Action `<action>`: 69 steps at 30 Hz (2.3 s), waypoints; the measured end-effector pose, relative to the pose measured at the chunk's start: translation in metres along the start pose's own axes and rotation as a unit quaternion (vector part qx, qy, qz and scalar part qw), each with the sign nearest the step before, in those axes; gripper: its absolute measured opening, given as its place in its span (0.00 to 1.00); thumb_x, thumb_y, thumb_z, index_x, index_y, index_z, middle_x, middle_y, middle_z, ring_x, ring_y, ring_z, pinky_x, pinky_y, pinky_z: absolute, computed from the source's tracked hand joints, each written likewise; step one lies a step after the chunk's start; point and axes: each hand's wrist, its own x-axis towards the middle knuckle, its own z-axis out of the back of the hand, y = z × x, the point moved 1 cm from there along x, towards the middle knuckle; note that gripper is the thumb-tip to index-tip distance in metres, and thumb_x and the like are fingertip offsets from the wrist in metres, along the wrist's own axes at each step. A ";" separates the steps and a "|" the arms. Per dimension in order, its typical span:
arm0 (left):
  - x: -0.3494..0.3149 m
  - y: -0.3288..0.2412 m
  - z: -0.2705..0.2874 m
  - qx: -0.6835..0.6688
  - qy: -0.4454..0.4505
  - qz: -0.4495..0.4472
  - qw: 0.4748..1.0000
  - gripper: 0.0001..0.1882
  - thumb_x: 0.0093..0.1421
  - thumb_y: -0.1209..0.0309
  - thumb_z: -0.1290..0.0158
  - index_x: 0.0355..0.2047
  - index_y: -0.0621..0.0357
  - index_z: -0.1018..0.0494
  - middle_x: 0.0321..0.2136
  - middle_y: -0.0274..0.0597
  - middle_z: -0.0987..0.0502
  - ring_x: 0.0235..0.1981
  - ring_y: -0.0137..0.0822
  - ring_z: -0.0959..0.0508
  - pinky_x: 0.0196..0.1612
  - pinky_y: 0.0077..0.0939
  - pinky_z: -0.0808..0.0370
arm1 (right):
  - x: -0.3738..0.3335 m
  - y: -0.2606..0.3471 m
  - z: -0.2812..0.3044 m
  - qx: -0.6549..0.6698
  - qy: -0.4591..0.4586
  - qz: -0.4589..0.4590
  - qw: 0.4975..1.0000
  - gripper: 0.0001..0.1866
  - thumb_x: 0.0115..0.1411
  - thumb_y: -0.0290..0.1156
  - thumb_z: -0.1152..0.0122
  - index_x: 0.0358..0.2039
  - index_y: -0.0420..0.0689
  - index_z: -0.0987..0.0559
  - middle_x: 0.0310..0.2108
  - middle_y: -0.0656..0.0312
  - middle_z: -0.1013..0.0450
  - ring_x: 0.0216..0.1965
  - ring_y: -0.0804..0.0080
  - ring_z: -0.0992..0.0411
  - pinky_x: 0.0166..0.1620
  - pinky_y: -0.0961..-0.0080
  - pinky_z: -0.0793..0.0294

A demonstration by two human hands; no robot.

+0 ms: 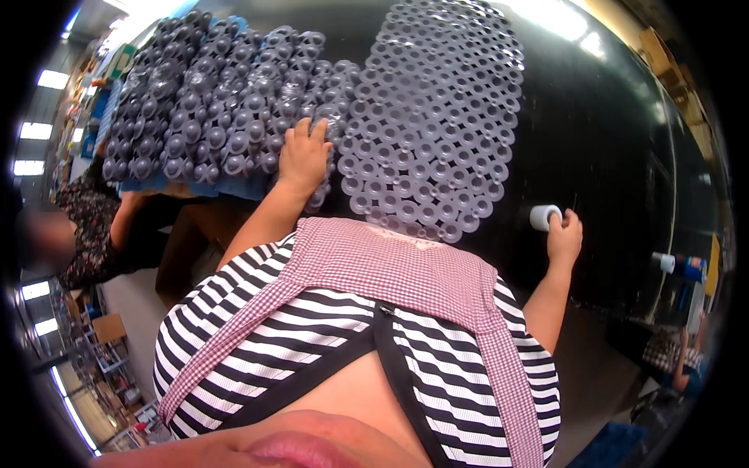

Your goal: The person rolls up grey rubber mats by hand and secures each roll with a piece of clear adhesive tape before placing them into a box.

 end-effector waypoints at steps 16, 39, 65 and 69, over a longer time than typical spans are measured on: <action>0.008 -0.072 -0.056 -0.275 0.032 -0.058 0.959 0.39 0.66 0.52 0.42 0.70 0.57 0.39 0.73 0.67 0.50 0.73 0.66 0.50 0.74 0.53 0.51 | 0.026 0.157 -0.056 0.532 0.351 -0.216 0.739 0.22 0.66 0.48 0.36 0.50 0.43 0.18 0.46 0.59 0.20 0.45 0.66 0.22 0.49 0.59 0.25; -0.008 -0.142 -0.050 -0.287 0.148 -0.056 0.945 0.49 0.61 0.34 0.47 0.74 0.49 0.43 0.74 0.72 0.59 0.75 0.69 0.60 0.72 0.67 0.61 | 0.008 0.137 0.024 0.526 0.175 0.002 0.832 0.18 0.68 0.34 0.36 0.51 0.34 0.24 0.44 0.58 0.21 0.41 0.72 0.21 0.48 0.71 0.21; -0.028 -0.152 -0.059 -0.382 0.205 -0.079 0.898 0.50 0.57 0.61 0.34 0.75 0.52 0.47 0.70 0.78 0.52 0.70 0.71 0.44 0.72 0.50 0.44 | -0.022 0.066 0.030 0.199 -0.017 0.025 0.980 0.38 0.60 0.36 0.30 0.67 0.36 0.33 0.62 0.42 0.29 0.63 0.51 0.30 0.65 0.63 0.31; -0.026 -0.144 -0.069 -0.372 0.179 -0.083 0.907 0.48 0.56 0.64 0.33 0.73 0.53 0.44 0.66 0.74 0.43 0.67 0.66 0.38 0.71 0.45 0.41 | -0.027 0.031 0.046 0.117 -0.158 0.130 0.972 0.26 0.51 0.23 0.49 0.52 0.41 0.19 0.52 0.49 0.22 0.57 0.52 0.26 0.64 0.61 0.30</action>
